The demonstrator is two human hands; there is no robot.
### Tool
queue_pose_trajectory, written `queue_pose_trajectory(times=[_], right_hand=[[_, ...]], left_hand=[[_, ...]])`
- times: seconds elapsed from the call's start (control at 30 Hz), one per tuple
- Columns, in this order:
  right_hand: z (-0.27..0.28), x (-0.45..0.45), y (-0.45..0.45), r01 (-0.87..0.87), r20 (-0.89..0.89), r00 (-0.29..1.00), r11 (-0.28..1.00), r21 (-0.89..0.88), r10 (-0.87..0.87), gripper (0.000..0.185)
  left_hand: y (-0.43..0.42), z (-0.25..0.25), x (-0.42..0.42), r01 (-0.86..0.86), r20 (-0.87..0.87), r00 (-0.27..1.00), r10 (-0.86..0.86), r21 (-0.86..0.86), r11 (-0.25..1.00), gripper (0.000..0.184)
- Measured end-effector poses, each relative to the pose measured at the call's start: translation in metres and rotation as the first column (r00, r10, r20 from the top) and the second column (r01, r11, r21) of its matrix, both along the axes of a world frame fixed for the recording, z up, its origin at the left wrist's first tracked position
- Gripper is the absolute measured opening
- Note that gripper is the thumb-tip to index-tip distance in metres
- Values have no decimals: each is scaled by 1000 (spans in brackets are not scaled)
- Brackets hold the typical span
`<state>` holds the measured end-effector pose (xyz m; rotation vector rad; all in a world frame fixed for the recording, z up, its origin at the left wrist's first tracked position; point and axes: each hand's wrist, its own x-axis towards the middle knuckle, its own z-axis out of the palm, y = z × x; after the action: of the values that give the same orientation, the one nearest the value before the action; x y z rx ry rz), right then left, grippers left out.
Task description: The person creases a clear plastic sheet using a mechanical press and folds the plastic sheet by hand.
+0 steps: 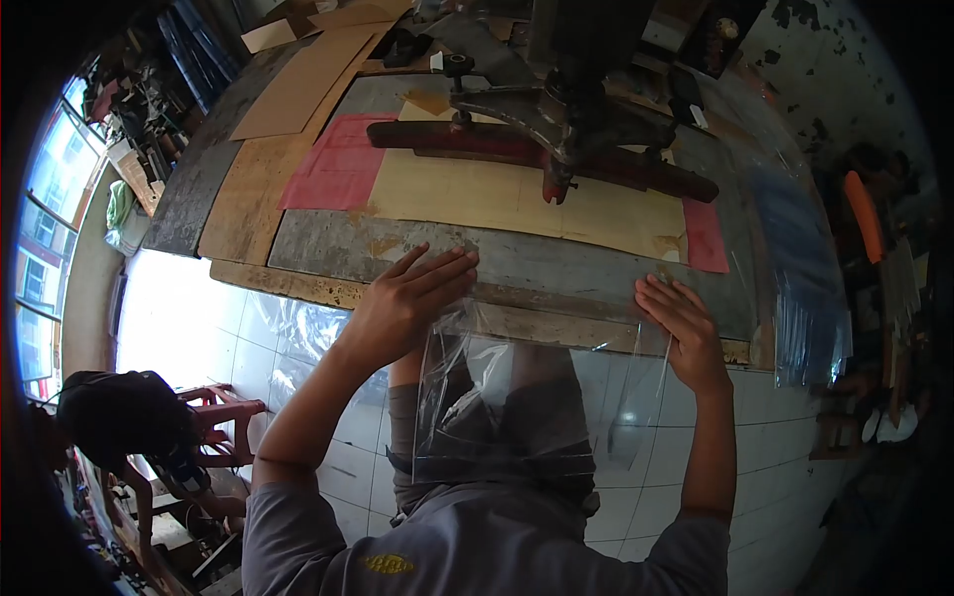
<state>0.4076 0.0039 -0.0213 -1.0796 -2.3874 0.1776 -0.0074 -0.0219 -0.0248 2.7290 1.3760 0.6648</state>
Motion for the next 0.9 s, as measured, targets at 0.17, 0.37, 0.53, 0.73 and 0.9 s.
queue_pose_trajectory(times=[0.17, 0.37, 0.53, 0.73, 0.9], right_hand=[[-2, 2, -2, -17, -3, 1000, 995, 95, 18, 33], [6, -2, -9, -9, 29, 1000, 974, 225, 2, 31], [20, -10, 21, -24, -48, 998, 964, 263, 38, 29], [14, -17, 74, -78, -43, 995, 984, 162, 86, 28], [12, -16, 96, -95, 9, 995, 991, 96, 95, 27]], left_hand=[[-1, 0, 0, 14, -14, 1000, -13, 31, 999, 40], [-9, 7, -2, 23, 48, 998, -31, 159, 987, 39], [18, 34, -10, 29, 64, 997, -41, 186, 982, 36], [74, 27, -30, 119, -16, 993, -118, 75, 990, 43], [102, 27, -34, 154, -56, 986, -154, -5, 988, 46]])
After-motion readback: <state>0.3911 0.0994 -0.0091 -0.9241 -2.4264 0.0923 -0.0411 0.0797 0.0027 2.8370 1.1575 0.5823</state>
